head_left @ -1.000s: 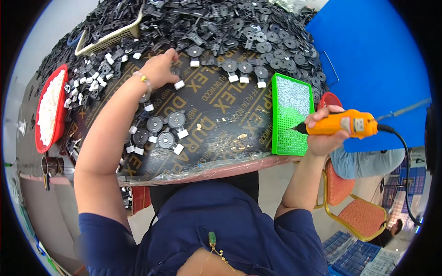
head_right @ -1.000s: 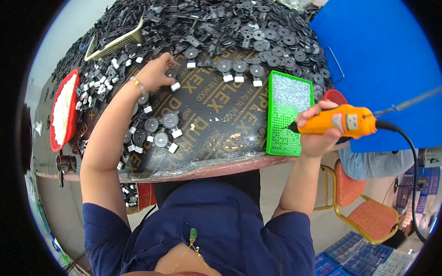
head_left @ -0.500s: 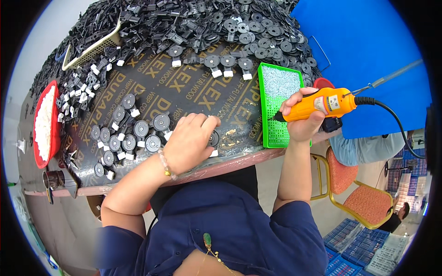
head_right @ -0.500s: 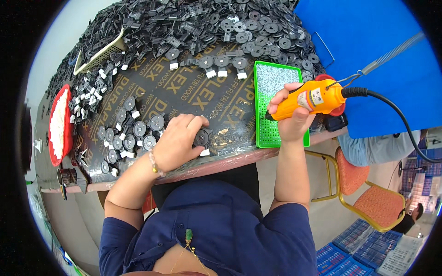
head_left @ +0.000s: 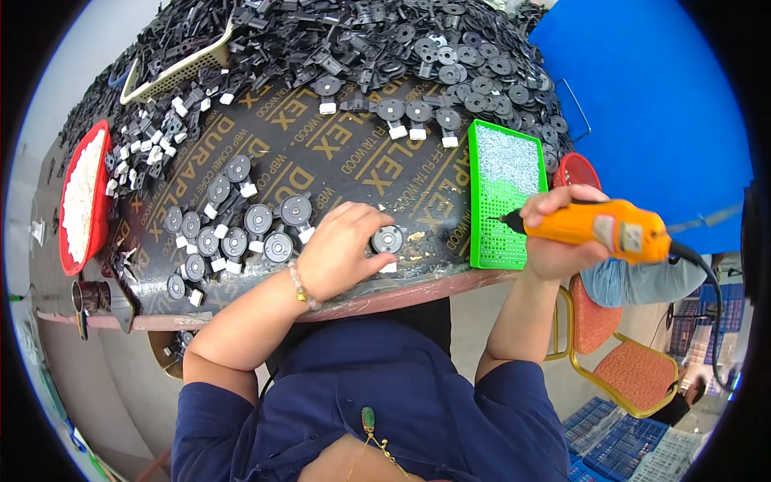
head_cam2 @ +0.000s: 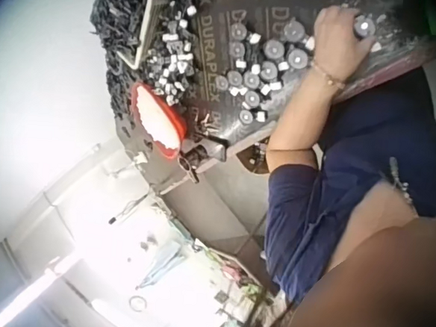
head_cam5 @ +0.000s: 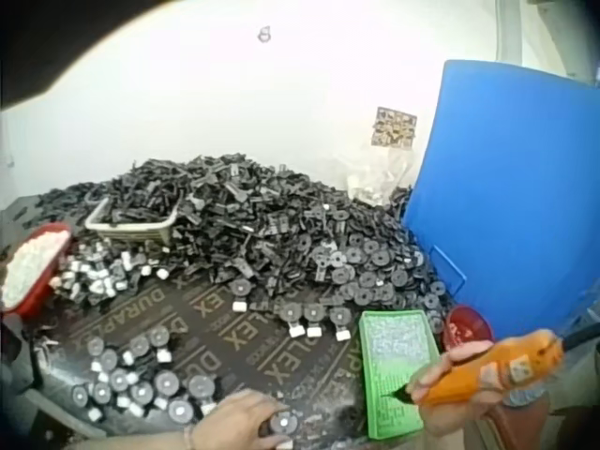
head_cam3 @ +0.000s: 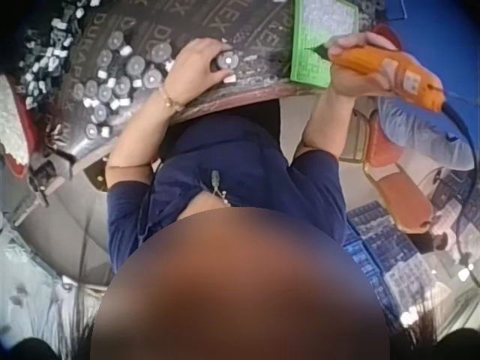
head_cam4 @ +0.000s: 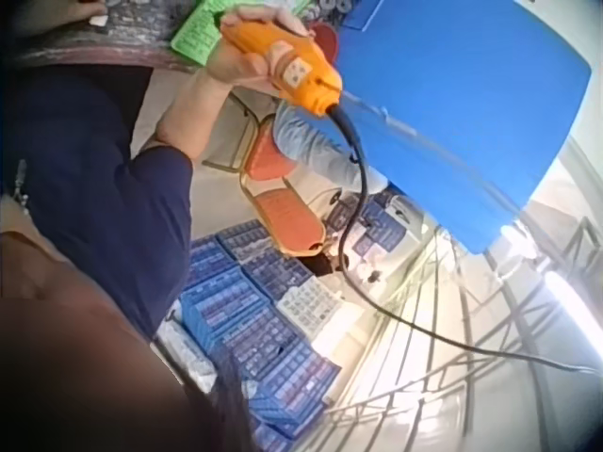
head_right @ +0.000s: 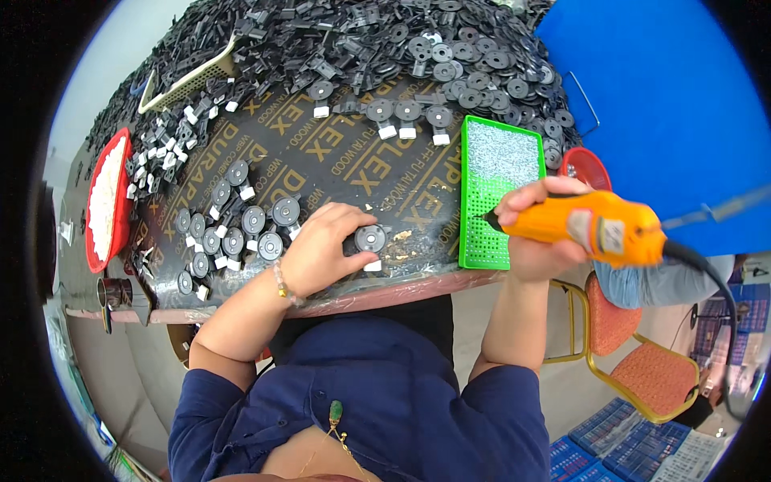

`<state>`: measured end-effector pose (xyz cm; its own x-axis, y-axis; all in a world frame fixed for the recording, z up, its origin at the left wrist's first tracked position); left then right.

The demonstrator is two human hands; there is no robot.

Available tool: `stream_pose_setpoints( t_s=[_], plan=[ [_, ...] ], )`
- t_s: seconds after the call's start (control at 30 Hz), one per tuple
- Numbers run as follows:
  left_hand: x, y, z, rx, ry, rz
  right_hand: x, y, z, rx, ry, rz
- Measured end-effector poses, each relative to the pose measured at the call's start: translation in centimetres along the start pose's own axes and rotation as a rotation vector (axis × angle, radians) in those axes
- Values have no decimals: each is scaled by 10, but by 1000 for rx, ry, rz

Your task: Assembling small electronic speakers by connecting wires using a handheld electric tool at a factory workbench.

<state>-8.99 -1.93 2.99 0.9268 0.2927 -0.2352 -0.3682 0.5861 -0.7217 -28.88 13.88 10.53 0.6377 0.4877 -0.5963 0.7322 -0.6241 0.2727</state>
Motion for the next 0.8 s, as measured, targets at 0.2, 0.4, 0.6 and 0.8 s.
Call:
stream_pose_setpoints(
  t_s=[0.2,0.4,0.6,0.8],
  plan=[
    [1,6,0,4,19,59,9,74,-3,-246,-89,-215],
    [1,5,0,27,20,61,21,101,40,-238,140,-229],
    [3,5,1,26,26,85,24,102,49,-175,207,-180],
    [2,4,0,35,16,71,27,116,52,-139,250,-231]
  ],
)
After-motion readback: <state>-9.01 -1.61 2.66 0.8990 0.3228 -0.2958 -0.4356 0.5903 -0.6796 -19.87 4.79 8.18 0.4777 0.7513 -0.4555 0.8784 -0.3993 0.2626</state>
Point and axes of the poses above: each hand's wrist, its own x-axis away from the middle knuckle, its own y-axis out of the palm, z = x × y, the point moved 9 cm from there along -x, towards the middle knuckle
